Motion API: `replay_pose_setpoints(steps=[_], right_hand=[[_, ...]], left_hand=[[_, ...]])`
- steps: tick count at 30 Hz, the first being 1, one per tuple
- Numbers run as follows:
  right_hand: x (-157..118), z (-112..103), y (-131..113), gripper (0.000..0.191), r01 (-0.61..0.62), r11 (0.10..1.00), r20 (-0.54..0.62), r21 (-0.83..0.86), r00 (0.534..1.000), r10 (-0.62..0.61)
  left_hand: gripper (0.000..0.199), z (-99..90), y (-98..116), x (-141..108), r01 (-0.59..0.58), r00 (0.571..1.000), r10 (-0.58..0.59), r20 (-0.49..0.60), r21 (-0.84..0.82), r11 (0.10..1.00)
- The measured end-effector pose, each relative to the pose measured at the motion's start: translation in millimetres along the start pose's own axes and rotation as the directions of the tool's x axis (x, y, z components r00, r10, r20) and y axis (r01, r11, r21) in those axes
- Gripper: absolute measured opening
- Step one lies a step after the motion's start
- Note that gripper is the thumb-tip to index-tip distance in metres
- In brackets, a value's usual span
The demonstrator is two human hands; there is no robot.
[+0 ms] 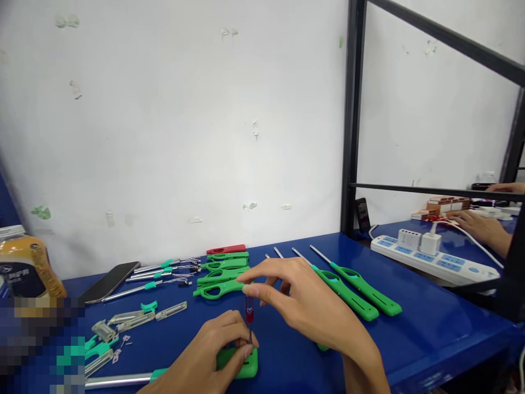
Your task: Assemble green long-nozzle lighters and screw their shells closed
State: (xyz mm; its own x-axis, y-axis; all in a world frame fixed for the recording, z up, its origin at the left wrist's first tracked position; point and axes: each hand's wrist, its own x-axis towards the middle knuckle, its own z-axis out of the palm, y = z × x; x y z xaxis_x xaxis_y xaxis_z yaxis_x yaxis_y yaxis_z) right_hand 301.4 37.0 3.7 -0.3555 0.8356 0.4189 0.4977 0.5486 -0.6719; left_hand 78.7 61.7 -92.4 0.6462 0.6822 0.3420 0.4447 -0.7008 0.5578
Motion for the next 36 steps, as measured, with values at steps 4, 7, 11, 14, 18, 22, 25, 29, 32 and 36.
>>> replay_pose_setpoints(steps=[4,7,11,14,18,22,25,29,32,36], right_hand=[[1,0,0,0.015,-0.032,0.999,0.011,0.032,0.999,0.031],[1,2,-1,0.020,-0.094,0.996,-0.033,-0.008,0.995,0.094],[-1,1,-3,0.014,-0.019,0.999,-0.004,0.039,1.000,0.019],[-1,1,-4,0.017,0.034,0.995,0.038,0.091,0.999,-0.037],[1,4,-3,0.015,-0.016,1.000,-0.060,-0.011,0.998,0.015],[1,3,-4,0.014,-0.010,0.998,-0.088,-0.061,0.996,0.004],[0,1,-6,0.013,0.026,0.999,-0.005,0.028,1.000,-0.026],[-1,3,-7,0.014,0.035,0.999,0.006,0.041,0.999,-0.035],[-1,6,-6,0.021,0.022,1.000,-0.001,0.015,1.000,-0.022],[0,8,-7,0.029,0.005,1.000,0.004,-0.006,1.000,-0.005]], left_hand=[[0.018,-1.1,2,0,-0.006,1.000,0.006,0.006,0.003,1.000],[0.018,-0.6,1,1,-0.010,1.000,0.010,0.006,0.002,1.000],[0.017,0.6,0,1,-0.024,1.000,0.024,-0.013,-0.006,1.000],[0.018,0.2,1,1,-0.027,1.000,0.027,-0.015,-0.005,1.000],[0.020,-1.8,6,1,0.011,1.000,-0.011,-0.007,-0.003,1.000],[0.021,-3.7,11,0,0.023,1.000,-0.023,-0.004,0.001,1.000],[0.022,-4.6,12,1,0.006,1.000,-0.006,-0.003,0.009,1.000],[0.024,-4.9,11,-2,-0.022,1.000,0.022,-0.008,0.005,1.000],[0.031,-4.5,8,-5,-0.032,0.999,0.032,-0.033,0.006,0.999],[0.040,-3.8,6,-8,-0.030,0.997,0.031,-0.065,0.009,1.000]])
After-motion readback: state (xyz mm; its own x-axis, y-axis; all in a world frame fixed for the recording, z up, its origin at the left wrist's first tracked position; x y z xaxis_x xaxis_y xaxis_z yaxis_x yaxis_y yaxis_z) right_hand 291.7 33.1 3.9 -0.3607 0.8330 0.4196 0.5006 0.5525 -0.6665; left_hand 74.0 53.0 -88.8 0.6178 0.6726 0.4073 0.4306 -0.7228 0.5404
